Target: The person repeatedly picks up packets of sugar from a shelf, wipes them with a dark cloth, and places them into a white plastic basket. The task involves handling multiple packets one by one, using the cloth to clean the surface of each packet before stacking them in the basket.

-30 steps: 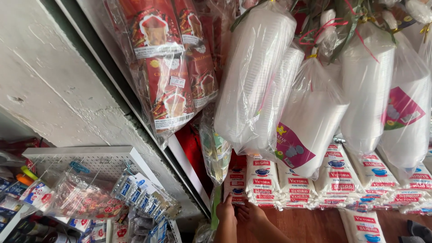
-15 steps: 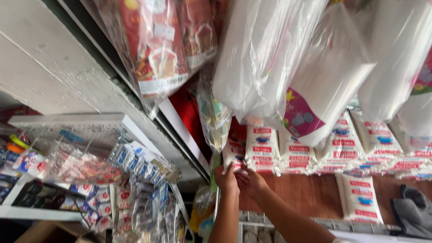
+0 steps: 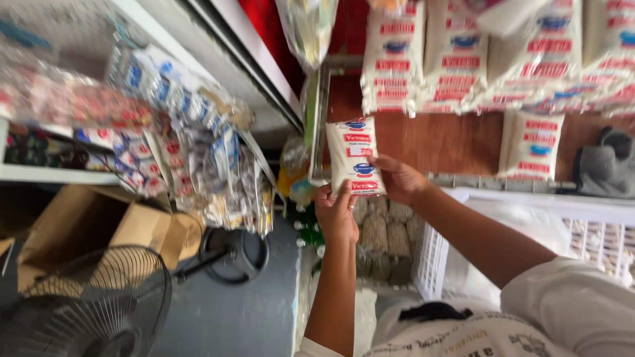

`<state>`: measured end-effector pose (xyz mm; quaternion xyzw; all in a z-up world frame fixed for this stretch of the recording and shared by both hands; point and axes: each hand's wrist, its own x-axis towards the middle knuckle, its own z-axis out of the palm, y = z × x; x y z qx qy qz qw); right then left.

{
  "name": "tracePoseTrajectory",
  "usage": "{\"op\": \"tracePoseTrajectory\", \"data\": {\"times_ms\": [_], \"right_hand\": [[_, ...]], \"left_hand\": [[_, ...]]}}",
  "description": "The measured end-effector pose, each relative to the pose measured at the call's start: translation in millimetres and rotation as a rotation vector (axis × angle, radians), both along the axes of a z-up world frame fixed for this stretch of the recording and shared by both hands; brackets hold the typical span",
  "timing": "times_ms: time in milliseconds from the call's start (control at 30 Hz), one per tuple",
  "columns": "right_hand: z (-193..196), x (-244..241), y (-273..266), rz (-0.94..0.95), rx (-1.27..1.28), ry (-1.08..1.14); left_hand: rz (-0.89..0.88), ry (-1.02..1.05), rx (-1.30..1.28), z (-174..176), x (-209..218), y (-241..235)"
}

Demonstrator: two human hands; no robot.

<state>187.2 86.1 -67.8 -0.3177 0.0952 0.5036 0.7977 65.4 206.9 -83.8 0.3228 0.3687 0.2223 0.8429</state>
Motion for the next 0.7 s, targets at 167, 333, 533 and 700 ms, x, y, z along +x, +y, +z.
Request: {"op": "tracePoseTrajectory", "data": {"times_ms": [167,333,533,700], "right_hand": [[24.2,-61.4,-75.8,-0.010,-0.169,-0.075],[45.8,-110.1,-154.1,-0.055,-0.209,-0.058],[59.0,-153.9,-236.8,-0.075,-0.237,-0.130],[63.1,-177.4,-277.7,-0.088,-0.238,-0.147]], "left_hand": [[-0.215,0.014,-0.059,19.0,-66.6,-54.1],[-0.438,-0.008,-0.127,-18.7,-116.7,-103.5],[-0.714,-0.053,-0.185,10.7,-112.7,-139.8],[-0.962,-0.050,-0.373,7.8,-108.3,-178.1]]}}
